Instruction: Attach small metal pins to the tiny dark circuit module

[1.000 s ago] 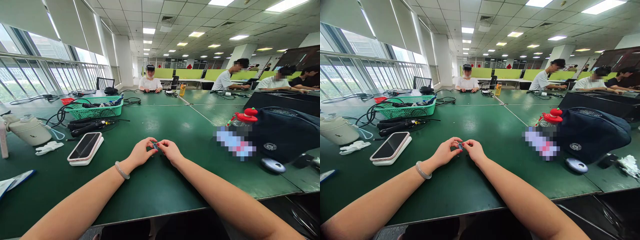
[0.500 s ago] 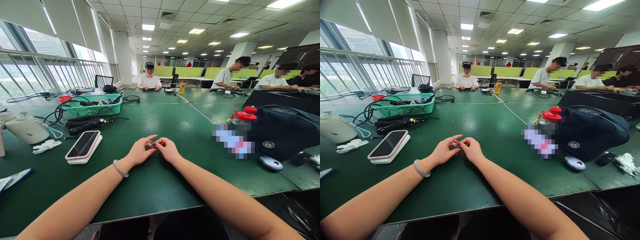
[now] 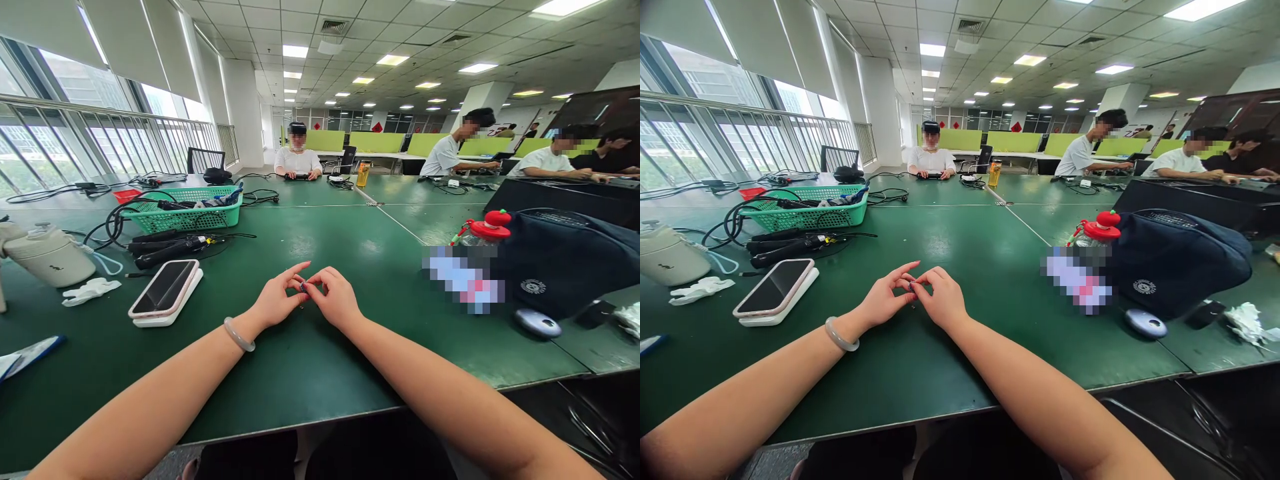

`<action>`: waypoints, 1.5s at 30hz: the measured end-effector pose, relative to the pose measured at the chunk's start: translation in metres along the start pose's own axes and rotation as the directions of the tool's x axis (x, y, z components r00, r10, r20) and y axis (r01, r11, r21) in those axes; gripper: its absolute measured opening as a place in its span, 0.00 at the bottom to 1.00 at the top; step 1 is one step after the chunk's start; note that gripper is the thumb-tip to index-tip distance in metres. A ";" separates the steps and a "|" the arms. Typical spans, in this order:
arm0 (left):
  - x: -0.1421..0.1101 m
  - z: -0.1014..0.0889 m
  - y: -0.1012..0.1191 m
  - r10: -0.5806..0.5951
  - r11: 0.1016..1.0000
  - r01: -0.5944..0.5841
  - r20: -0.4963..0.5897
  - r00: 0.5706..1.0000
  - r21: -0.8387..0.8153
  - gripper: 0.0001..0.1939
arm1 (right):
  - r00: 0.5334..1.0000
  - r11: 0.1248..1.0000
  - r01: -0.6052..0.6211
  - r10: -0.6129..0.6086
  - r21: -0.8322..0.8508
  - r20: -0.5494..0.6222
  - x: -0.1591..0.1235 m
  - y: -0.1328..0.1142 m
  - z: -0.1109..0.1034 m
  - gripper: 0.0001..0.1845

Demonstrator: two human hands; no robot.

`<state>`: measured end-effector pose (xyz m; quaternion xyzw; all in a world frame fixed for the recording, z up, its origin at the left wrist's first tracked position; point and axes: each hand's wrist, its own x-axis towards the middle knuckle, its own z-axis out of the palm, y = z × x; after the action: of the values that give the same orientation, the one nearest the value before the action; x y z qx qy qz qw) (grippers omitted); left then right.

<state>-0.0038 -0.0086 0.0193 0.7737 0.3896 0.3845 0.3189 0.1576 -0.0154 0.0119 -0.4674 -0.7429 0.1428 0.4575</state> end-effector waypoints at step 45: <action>-0.004 0.001 0.007 0.158 0.978 -0.170 0.104 0.982 0.124 0.34 | 0.983 0.991 0.091 -0.106 0.098 0.153 0.002 0.005 -0.004 0.09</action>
<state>-0.0022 -0.0158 0.0226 0.8398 0.3335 0.3462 0.2522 0.1633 -0.0119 0.0126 -0.3960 -0.7919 0.1900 0.4243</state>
